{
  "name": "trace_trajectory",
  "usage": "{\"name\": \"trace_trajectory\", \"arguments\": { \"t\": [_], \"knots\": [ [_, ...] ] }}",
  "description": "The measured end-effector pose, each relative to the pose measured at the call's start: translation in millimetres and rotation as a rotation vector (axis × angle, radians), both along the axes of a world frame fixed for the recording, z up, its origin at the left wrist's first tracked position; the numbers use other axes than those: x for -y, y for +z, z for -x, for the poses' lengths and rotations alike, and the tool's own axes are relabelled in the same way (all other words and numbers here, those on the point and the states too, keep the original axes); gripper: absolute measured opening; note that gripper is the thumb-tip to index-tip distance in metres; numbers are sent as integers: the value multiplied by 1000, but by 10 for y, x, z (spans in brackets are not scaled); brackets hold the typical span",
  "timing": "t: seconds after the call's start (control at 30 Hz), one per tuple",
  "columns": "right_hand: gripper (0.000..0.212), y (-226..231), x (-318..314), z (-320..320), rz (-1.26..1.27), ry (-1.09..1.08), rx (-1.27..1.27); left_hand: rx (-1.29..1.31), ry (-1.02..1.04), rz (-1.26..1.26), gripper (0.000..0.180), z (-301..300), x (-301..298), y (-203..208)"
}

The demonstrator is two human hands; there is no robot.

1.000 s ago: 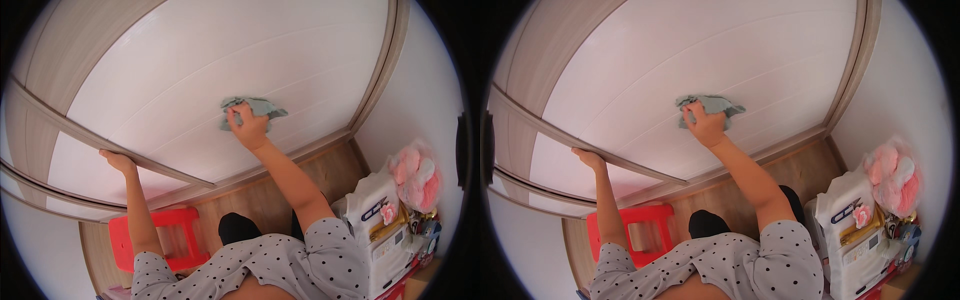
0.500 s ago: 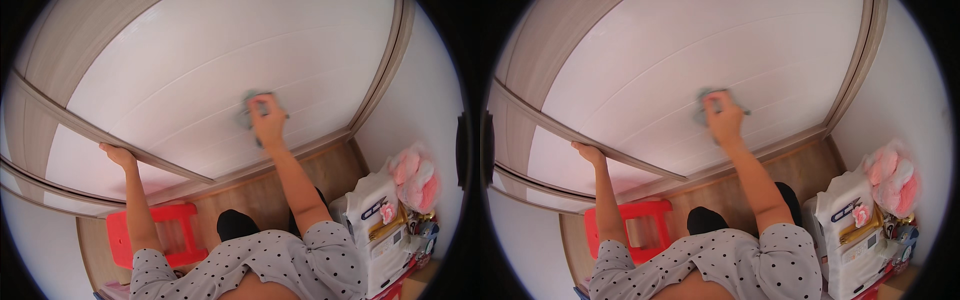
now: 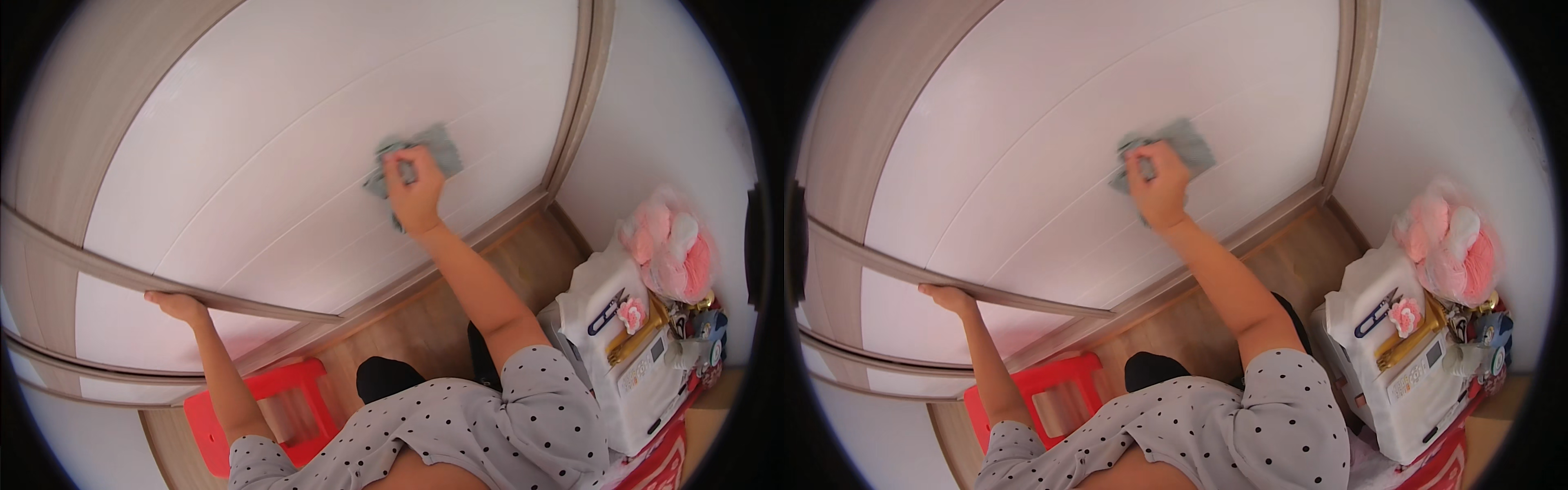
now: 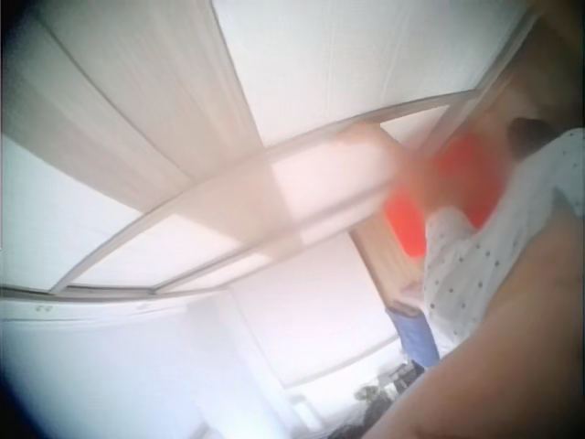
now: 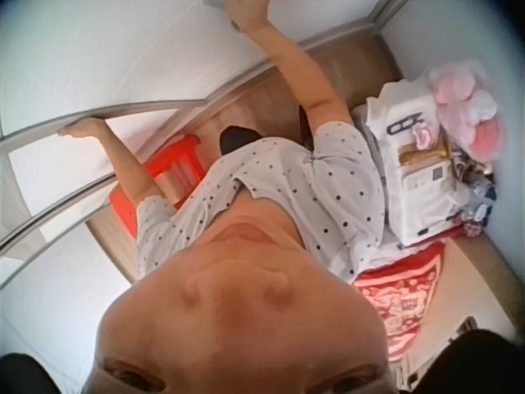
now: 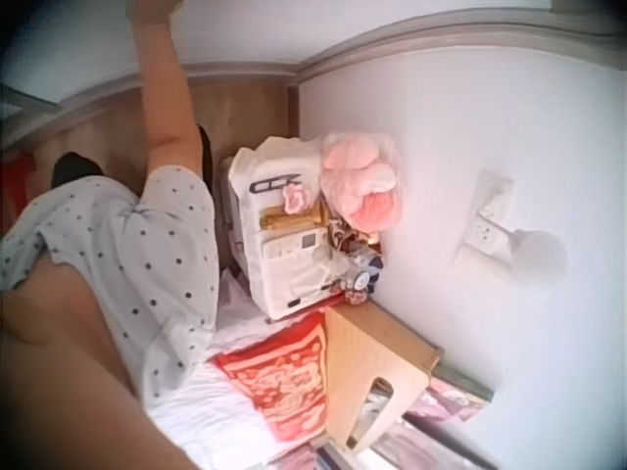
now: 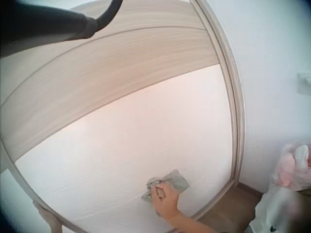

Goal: The person wipes the exterior surface of a white sliding closet door using a light blue cloth. They systematically clean the door panels and the vertical frame, occasionally opening the door to wipe the interior edge. The person uses a red plastic stool to reach higher areas.

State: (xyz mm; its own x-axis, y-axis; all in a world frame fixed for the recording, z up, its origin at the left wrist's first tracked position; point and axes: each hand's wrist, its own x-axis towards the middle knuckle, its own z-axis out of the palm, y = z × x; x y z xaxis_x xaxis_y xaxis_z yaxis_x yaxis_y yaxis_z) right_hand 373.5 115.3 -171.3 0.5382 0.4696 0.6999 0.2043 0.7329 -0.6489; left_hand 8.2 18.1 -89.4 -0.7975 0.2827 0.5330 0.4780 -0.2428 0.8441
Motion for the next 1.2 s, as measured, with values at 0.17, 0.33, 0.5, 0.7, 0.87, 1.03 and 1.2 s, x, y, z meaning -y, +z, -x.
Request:
{"name": "trace_trajectory", "arguments": {
  "t": [0.17,0.33,0.5,0.7,0.87,1.03,1.2],
  "knots": [
    [10,-80,-268,-515,2,-185,17,-45,-3,25,70,-322,96,124],
    [10,56,-348,-612,108,-231,-392,24,31,2,71,-292,35,85],
    [9,-83,-20,-112,-7,72,287,-87,51,66,69,-206,14,64],
    [11,73,-585,-1140,106,-70,-380,-61,73,51,72,-212,59,68],
    [9,125,-987,-2156,190,-56,-735,-35,30,-11,71,-264,35,57],
    [10,-78,-950,-1980,194,-153,-504,-26,25,-13,69,-311,-7,66],
    [10,128,-872,-2171,221,95,-669,21,33,-19,69,-346,26,89]
  ]
}}
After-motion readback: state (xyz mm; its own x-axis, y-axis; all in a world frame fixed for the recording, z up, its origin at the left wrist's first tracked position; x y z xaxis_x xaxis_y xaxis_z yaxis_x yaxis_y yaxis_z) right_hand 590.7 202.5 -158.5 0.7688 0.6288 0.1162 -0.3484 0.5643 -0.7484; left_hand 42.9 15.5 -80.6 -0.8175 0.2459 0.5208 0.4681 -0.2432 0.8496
